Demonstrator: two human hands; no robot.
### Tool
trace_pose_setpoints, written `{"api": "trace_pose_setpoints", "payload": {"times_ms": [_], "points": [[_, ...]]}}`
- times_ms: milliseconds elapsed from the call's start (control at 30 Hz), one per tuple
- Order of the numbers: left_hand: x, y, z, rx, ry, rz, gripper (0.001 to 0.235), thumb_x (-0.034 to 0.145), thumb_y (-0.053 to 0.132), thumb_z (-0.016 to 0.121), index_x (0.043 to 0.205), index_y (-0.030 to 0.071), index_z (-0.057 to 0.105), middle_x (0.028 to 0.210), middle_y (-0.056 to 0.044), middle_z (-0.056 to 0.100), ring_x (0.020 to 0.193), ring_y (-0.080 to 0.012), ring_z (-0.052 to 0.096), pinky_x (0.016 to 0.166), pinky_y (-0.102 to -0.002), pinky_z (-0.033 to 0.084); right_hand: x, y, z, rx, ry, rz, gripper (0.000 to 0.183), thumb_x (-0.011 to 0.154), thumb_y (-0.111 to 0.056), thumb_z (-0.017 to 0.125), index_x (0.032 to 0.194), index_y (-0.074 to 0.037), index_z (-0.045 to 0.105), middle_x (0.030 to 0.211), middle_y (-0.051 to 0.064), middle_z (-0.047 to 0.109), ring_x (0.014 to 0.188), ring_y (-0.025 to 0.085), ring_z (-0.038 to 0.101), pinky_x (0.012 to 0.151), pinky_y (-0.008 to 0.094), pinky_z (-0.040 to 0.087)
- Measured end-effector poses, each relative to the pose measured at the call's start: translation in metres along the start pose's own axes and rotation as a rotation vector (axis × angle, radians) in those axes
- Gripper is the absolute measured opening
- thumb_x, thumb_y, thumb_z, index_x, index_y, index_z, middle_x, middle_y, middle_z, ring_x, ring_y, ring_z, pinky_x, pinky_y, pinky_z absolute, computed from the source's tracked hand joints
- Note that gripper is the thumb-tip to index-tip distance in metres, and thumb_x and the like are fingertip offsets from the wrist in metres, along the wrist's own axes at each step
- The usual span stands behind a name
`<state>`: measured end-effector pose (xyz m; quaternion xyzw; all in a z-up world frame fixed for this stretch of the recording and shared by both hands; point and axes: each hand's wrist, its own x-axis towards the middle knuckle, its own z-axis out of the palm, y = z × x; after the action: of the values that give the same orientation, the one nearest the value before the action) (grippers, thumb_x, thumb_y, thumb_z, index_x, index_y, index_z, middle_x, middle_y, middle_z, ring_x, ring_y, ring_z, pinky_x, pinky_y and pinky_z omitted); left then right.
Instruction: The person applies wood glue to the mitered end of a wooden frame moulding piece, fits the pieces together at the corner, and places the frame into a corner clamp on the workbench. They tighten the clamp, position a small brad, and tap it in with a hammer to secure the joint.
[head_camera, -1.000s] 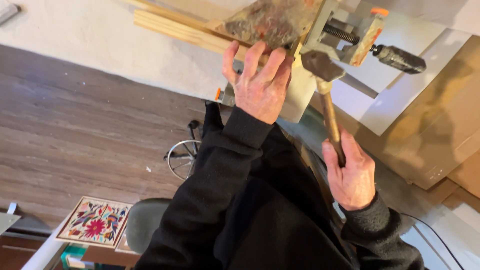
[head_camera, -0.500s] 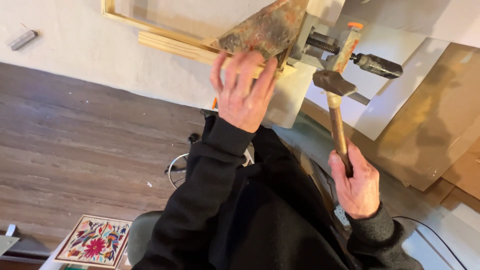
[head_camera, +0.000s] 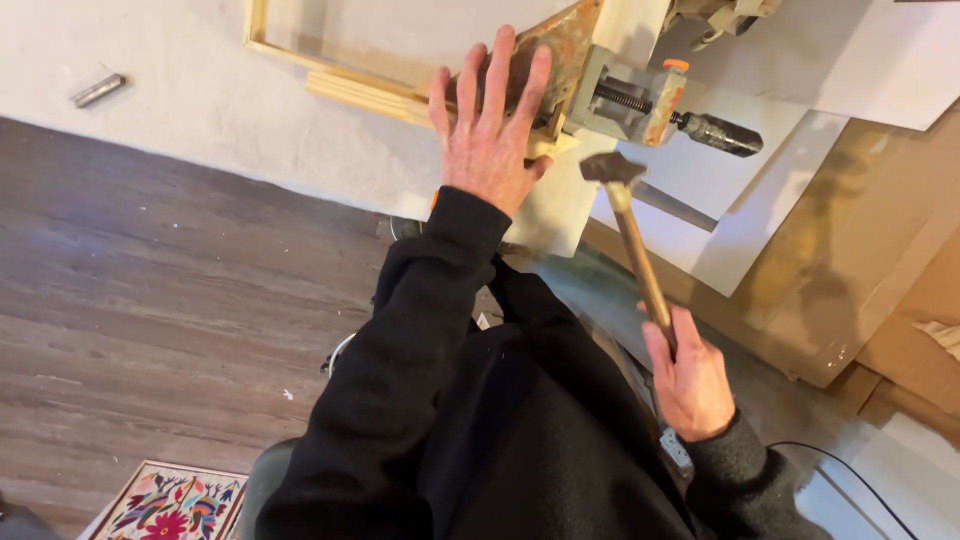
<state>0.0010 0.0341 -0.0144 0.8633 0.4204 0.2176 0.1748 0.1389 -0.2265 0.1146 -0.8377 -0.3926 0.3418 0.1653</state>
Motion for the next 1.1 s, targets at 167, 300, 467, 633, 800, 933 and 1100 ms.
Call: {"api": "trace_pose_setpoints", "payload": {"times_ms": [167, 300, 467, 633, 800, 933, 1100], "points": [[0.0, -0.002, 0.002, -0.006, 0.052, 0.029, 0.127, 0.057, 0.032, 0.102, 0.162, 0.022, 0.032, 0.169, -0.013, 0.019, 0.15, -0.0393, 0.032, 0.122, -0.068, 0.023, -0.001, -0.019, -0.001, 0.036, 0.192, -0.053, 0.024, 0.108, -0.019, 0.054, 0.129, -0.008, 0.057, 0.078, 0.017, 0.065, 0.066, 0.03, 0.066, 0.068, 0.039, 0.055], [0.002, 0.0, 0.005, -0.016, 0.032, 0.0, 0.129, 0.052, 0.032, 0.101, 0.161, 0.021, 0.033, 0.168, -0.015, 0.02, 0.149, -0.0408, 0.033, 0.121, -0.069, 0.022, 0.024, 0.008, 0.025, -0.082, 0.099, 0.101, 0.025, 0.103, -0.019, 0.06, 0.126, -0.009, 0.062, 0.084, 0.019, 0.069, 0.073, 0.033, 0.071, 0.064, 0.041, 0.055], [-0.003, 0.001, 0.007, -0.025, 0.082, 0.015, 0.126, 0.056, 0.028, 0.1, 0.162, 0.023, 0.033, 0.169, -0.012, 0.022, 0.15, -0.0386, 0.032, 0.123, -0.067, 0.022, 0.014, -0.015, 0.009, 0.016, 0.158, -0.021, 0.023, 0.106, -0.018, 0.056, 0.126, -0.008, 0.058, 0.094, 0.018, 0.073, 0.075, 0.035, 0.075, 0.069, 0.043, 0.057], [0.003, 0.0, 0.002, -0.024, 0.053, 0.002, 0.125, 0.055, 0.03, 0.1, 0.161, 0.022, 0.034, 0.168, -0.014, 0.024, 0.148, -0.0405, 0.032, 0.122, -0.068, 0.022, 0.029, 0.019, 0.034, -0.056, 0.134, -0.081, 0.023, 0.107, -0.018, 0.059, 0.128, -0.008, 0.06, 0.09, 0.02, 0.07, 0.08, 0.039, 0.07, 0.07, 0.044, 0.055], [-0.001, -0.002, 0.006, -0.041, 0.042, -0.011, 0.126, 0.055, 0.03, 0.101, 0.162, 0.022, 0.033, 0.168, -0.015, 0.023, 0.15, -0.0406, 0.031, 0.124, -0.068, 0.021, 0.013, -0.003, 0.022, -0.098, 0.164, -0.085, 0.027, 0.104, -0.017, 0.061, 0.13, -0.01, 0.064, 0.098, 0.021, 0.073, 0.084, 0.041, 0.071, 0.07, 0.043, 0.055], [-0.002, 0.003, 0.009, -0.058, 0.068, -0.002, 0.125, 0.057, 0.029, 0.101, 0.162, 0.023, 0.032, 0.168, -0.013, 0.024, 0.151, -0.0396, 0.032, 0.124, -0.068, 0.021, 0.013, 0.015, 0.03, 0.092, 0.237, -0.103, 0.022, 0.105, -0.019, 0.059, 0.126, -0.012, 0.06, 0.084, 0.019, 0.066, 0.074, 0.039, 0.066, 0.067, 0.044, 0.054], [-0.003, 0.0, 0.008, -0.035, 0.067, -0.002, 0.123, 0.061, 0.027, 0.101, 0.163, 0.024, 0.033, 0.167, -0.012, 0.024, 0.151, -0.0392, 0.032, 0.124, -0.067, 0.021, 0.03, 0.0, 0.024, -0.112, 0.054, 0.047, 0.023, 0.107, -0.018, 0.06, 0.128, -0.008, 0.062, 0.085, 0.02, 0.069, 0.07, 0.039, 0.068, 0.062, 0.044, 0.053]]}}
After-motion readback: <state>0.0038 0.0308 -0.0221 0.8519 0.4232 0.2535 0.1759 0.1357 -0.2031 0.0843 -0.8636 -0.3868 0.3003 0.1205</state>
